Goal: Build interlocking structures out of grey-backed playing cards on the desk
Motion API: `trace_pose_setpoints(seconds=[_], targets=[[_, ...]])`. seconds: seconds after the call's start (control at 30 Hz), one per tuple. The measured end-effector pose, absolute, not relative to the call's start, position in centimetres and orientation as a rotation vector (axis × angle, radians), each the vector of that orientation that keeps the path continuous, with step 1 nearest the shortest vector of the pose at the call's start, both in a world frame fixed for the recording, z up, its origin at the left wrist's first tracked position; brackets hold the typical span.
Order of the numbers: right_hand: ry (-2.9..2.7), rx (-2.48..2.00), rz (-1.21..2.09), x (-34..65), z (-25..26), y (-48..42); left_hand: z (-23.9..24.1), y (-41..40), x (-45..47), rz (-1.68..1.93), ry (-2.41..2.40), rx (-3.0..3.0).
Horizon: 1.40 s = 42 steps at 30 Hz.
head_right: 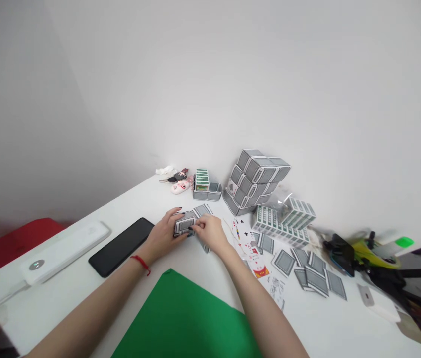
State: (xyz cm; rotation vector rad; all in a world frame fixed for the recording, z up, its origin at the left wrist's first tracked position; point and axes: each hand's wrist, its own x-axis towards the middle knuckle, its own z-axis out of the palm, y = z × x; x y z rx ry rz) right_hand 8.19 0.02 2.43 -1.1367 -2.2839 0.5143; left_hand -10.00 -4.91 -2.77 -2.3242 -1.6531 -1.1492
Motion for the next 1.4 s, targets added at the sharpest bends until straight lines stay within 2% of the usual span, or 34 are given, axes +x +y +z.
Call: trace_pose_setpoints(seconds=[0.5, 0.83, 0.97, 1.1, 1.23, 1.4], targets=[[-2.355, -1.041, 0.394, 8.3, 2.4, 0.2, -2.8, -4.8, -10.1, -1.152, -1.675, -2.321], [-2.372, -1.038, 0.451, 8.8, 2.7, 0.5, -2.6, -5.1, -10.0, -1.258, -1.513, -2.448], [-2.298, -1.023, 0.551, 9.7, 3.0, 0.3, -2.6, -5.1, -10.0, -1.299, -1.539, -2.472], [-2.054, -1.052, 0.443, 11.2, 3.3, 0.2, -2.6, -5.1, -9.9, -1.323, -1.547, -2.481], [-2.047, -1.127, 0.349, 12.2, 2.0, -0.5, -2.5, -5.0, -9.9, -1.325, -1.485, -2.473], [-2.137, -1.191, 0.401, 12.0, -1.4, -1.9, -1.9, -4.9, -9.4, -1.327, -1.450, -2.441]])
